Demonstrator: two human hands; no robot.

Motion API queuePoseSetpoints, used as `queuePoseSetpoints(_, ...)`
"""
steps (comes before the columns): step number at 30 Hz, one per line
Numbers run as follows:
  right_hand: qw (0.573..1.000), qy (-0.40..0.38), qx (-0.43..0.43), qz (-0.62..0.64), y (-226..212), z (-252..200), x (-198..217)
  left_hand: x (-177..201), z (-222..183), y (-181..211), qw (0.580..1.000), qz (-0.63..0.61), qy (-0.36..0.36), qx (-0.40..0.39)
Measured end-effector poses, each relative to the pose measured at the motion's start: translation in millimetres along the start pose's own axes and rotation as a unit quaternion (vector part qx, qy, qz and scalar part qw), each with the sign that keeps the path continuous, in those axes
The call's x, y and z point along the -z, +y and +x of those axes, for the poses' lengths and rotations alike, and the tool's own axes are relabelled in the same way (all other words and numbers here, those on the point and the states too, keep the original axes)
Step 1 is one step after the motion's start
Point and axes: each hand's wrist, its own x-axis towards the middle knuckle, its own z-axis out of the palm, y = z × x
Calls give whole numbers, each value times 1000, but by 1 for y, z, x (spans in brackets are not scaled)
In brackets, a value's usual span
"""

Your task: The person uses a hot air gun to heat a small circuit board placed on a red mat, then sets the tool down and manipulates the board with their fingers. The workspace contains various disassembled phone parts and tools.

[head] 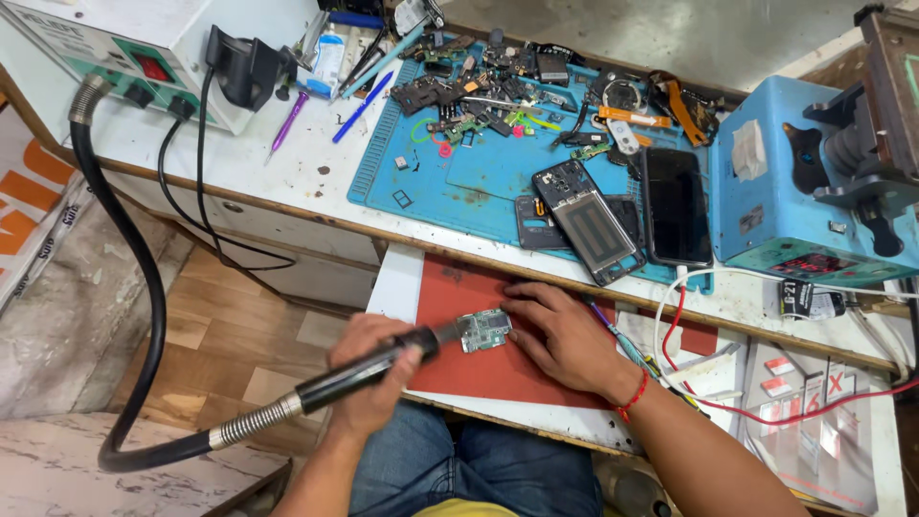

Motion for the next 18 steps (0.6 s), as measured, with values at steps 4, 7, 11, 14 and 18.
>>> queuePoseSetpoints(4,1000,-3,-15,8,2,-2,-2,0,-3,-6,999,5,-48,-3)
queuePoseSetpoints(7,1000,-4,-15,14,0,-1,1,-3,-2,-8,999,15,-34,-9)
queuePoseSetpoints(11,1000,2,-14,18,-3,-2,1,-1,-2,-8,994,-68,-72,-35)
queuePoseSetpoints(14,1000,5,-4,15,-3,-1,1,2,-3,-5,1000,10,-19,-1)
queuePoseSetpoints(18,1000,4,-3,23,-3,-3,1,1,-1,0,998,21,-54,-11)
